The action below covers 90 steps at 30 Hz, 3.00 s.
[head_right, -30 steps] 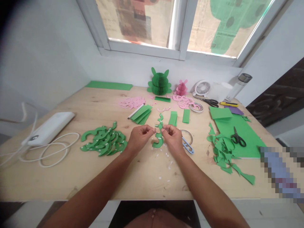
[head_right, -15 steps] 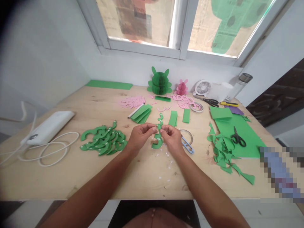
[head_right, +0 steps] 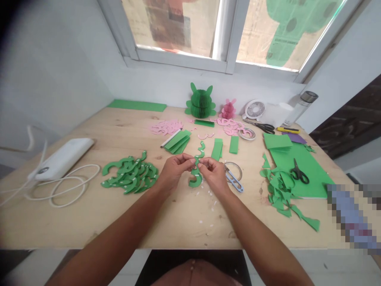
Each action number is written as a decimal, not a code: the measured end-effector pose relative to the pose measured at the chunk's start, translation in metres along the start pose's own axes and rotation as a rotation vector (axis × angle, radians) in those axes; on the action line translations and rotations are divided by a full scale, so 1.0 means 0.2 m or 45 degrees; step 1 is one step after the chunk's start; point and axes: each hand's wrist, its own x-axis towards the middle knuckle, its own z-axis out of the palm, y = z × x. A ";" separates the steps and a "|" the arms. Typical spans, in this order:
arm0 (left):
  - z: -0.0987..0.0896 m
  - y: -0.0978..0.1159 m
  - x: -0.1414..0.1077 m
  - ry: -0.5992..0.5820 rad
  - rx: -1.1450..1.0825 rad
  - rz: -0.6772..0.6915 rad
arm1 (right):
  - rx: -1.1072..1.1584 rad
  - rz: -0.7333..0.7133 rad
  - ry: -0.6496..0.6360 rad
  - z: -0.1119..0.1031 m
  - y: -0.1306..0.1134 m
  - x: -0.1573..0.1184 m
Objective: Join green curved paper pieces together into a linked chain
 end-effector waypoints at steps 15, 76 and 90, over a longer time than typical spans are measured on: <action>-0.01 -0.01 0.00 -0.094 -0.127 -0.078 | -0.050 -0.036 0.126 -0.02 -0.02 0.01; -0.01 -0.04 -0.03 0.154 1.236 0.899 | -0.551 -0.241 0.158 0.00 -0.05 -0.02; -0.01 -0.03 -0.03 0.109 1.177 0.830 | -0.554 -0.260 0.143 -0.01 -0.03 -0.01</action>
